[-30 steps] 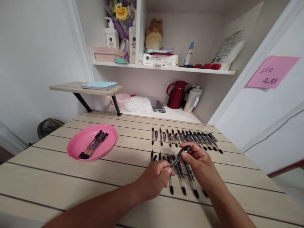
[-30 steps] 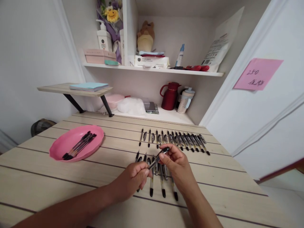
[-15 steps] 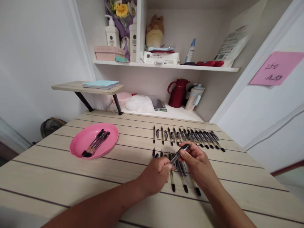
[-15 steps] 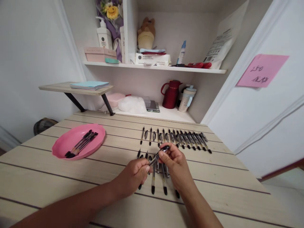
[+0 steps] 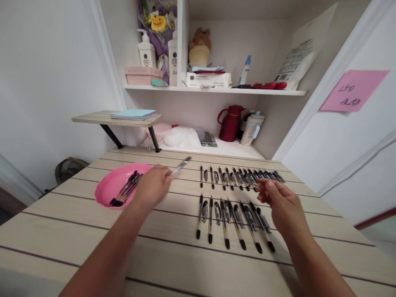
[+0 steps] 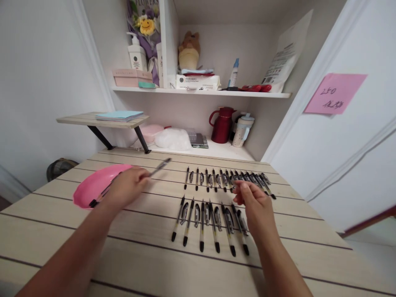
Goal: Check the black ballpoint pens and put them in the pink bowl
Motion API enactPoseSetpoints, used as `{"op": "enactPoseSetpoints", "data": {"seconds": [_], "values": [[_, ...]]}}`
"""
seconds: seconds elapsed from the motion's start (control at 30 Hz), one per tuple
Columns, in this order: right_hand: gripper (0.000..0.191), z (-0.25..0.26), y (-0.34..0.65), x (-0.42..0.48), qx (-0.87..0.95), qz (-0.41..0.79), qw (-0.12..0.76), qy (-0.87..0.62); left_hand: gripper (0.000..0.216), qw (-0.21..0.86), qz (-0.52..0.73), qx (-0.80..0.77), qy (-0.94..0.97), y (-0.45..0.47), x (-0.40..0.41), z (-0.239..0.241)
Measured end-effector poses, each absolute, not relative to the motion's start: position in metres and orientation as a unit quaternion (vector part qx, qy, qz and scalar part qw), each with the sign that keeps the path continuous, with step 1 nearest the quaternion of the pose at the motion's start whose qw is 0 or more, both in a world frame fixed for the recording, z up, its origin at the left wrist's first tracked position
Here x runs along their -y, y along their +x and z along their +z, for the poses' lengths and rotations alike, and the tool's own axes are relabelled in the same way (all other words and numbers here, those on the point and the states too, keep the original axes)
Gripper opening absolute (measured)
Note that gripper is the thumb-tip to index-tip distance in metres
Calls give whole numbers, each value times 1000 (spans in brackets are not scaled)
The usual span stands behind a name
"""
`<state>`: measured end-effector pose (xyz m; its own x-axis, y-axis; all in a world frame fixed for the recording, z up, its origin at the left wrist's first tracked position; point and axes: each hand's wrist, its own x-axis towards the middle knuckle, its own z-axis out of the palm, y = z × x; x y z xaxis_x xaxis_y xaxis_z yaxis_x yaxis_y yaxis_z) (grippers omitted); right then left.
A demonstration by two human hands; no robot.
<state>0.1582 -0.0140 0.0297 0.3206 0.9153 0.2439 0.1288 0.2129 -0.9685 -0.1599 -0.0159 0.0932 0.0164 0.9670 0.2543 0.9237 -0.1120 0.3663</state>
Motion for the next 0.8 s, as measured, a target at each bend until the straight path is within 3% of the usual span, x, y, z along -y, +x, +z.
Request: {"op": "enactPoseSetpoints", "data": {"seconds": [0.07, 0.23, 0.3, 0.43, 0.8], "values": [[29, 27, 173, 8, 519, 265, 519, -625, 25, 14, 139, -753, 643, -193, 8, 96], [22, 21, 197, 4, 645, 91, 155, -743, 25, 35, 45, -816, 575, -240, -5, 79], [22, 20, 201, 5, 649, 80, 83, -752, 22, 46, 34, -819, 570, -247, -8, 72], [21, 20, 205, 8, 645, 118, 48, -754, 22, 70, 30, -816, 573, -250, -11, 67], [25, 14, 206, 7, 655, 124, 67, -742, 26, 83, 11, -820, 565, -242, -11, 61]]}}
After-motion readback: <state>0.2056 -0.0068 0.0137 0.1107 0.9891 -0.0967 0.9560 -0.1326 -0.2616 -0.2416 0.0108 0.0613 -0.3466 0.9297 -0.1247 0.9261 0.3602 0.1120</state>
